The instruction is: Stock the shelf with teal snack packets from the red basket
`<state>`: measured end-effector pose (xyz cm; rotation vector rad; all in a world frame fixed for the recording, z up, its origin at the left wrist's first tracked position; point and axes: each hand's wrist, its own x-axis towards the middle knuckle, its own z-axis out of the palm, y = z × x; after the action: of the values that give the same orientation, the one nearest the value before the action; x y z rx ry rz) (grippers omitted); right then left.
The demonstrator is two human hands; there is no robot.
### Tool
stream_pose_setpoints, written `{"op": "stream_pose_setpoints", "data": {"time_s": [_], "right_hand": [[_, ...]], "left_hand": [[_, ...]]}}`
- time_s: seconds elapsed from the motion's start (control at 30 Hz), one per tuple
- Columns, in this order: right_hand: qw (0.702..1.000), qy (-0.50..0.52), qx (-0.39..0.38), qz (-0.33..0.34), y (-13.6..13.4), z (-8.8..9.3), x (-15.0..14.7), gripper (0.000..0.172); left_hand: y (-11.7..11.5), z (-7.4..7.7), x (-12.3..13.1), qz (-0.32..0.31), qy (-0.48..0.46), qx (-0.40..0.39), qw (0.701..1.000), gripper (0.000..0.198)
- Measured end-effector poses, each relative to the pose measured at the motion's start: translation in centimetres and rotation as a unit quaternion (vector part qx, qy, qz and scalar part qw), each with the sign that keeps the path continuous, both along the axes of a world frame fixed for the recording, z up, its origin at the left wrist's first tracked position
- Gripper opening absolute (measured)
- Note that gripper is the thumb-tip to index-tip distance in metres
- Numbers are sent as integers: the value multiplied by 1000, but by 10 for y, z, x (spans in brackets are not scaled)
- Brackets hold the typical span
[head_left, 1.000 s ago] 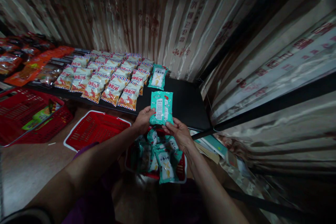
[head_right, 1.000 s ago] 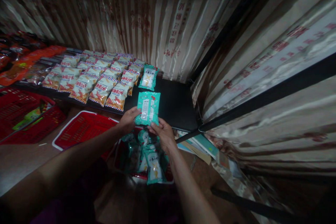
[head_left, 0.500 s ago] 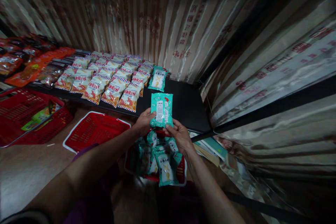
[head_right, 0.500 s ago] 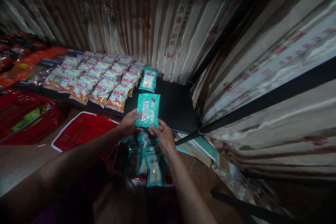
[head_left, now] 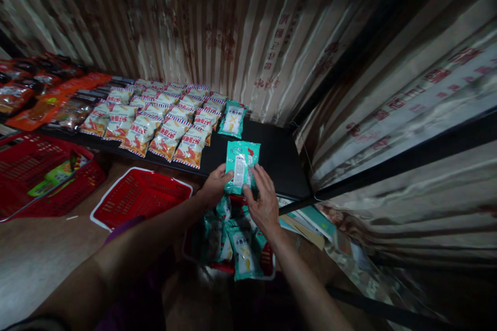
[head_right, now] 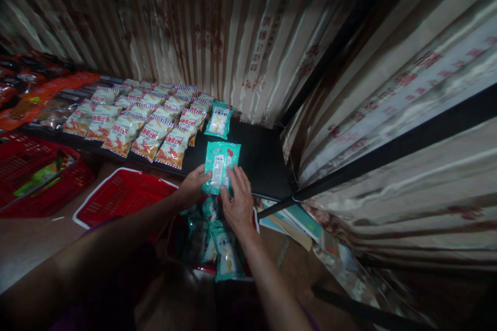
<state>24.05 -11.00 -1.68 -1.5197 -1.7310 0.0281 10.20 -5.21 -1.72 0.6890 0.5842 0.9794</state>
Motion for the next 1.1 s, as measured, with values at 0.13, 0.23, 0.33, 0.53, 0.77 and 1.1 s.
{"op": "stream_pose_setpoints", "data": {"time_s": [0.13, 0.23, 0.33, 0.53, 0.77, 1.1], "right_hand": [[1000, -3, -4, 5, 0, 0, -1, 47], [1000, 7, -9, 1, 0, 1, 0, 47], [999, 29, -19, 2, -1, 2, 0, 48], [991, 99, -83, 32, -4, 7, -2, 55], [972, 181, -133, 63, -5, 6, -3, 76], [942, 318, -101, 37, -6, 5, -3, 60]], "left_hand": [[-6, 9, 0, -11, -4, 4, 1000, 52], [-9, 17, -2, -24, -2, 2, 1000, 53], [-11, 20, -4, -35, 4, -6, 999, 58], [-9, 9, -7, -60, 34, 39, 997, 58], [-7, 0, -8, -36, 140, 235, 961, 49], [-11, 10, -11, -11, 287, 419, 861, 48]]}}
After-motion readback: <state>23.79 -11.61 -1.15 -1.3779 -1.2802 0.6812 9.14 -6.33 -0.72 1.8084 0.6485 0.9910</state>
